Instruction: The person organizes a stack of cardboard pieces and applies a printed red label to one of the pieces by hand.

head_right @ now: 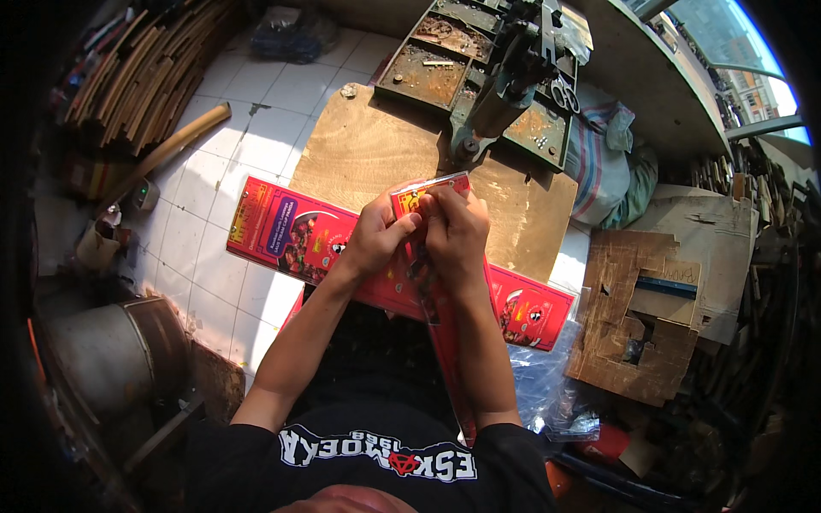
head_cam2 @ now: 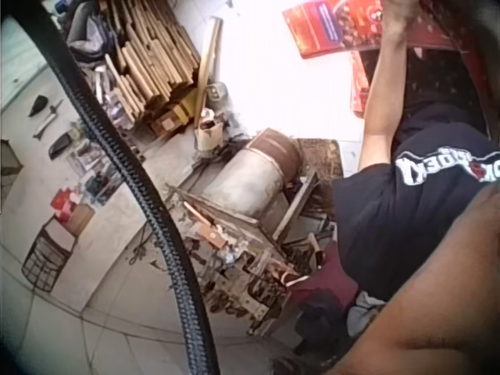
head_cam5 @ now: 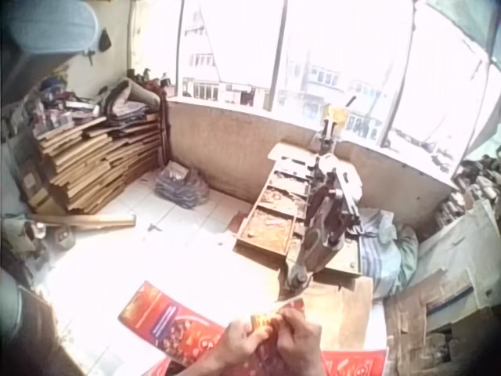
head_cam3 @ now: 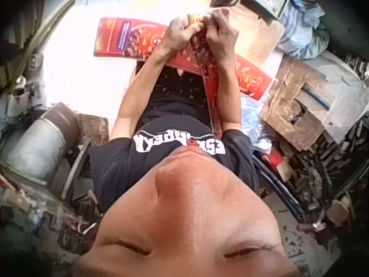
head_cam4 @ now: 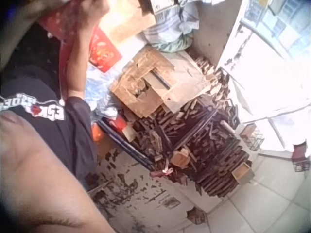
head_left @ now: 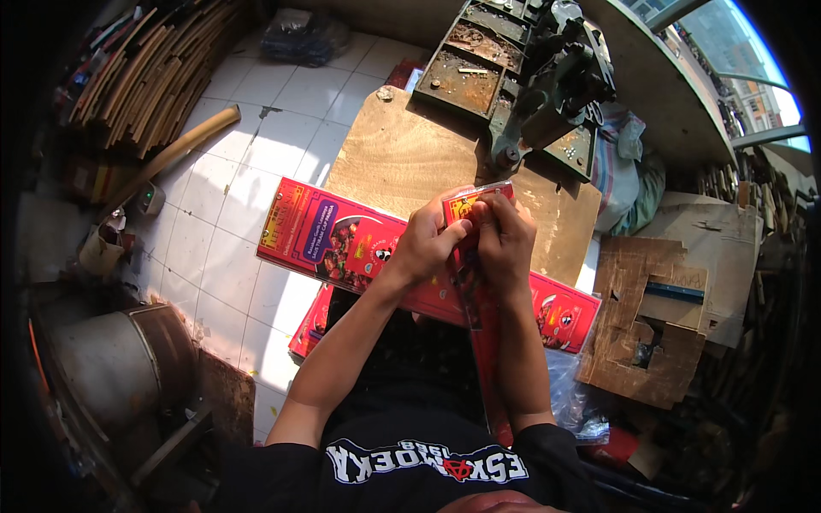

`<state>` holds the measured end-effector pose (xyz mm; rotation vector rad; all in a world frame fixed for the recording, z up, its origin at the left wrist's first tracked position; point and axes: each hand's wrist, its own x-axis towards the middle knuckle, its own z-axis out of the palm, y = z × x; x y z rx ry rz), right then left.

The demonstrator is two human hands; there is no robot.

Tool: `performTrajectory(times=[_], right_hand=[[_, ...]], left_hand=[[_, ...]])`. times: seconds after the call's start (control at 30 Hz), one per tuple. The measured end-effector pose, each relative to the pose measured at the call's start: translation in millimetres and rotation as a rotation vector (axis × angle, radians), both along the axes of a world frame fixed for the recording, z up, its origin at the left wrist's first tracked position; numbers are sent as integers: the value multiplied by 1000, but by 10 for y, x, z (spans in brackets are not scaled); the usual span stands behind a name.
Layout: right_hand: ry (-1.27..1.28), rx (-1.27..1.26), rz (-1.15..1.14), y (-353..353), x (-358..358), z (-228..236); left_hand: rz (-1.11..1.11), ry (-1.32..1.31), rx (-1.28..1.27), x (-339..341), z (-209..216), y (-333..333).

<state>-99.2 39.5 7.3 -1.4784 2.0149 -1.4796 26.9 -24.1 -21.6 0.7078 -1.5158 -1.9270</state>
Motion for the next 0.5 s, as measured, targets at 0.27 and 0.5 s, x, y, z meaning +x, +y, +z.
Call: performTrajectory(times=[0.27, 0.5], right_hand=[[29, -20, 20, 2, 36, -22], [131, -75, 8, -25, 68, -109]], left_hand=[[-28, -1, -33, 19, 96, 17], [2, -40, -52, 22, 119, 31]])
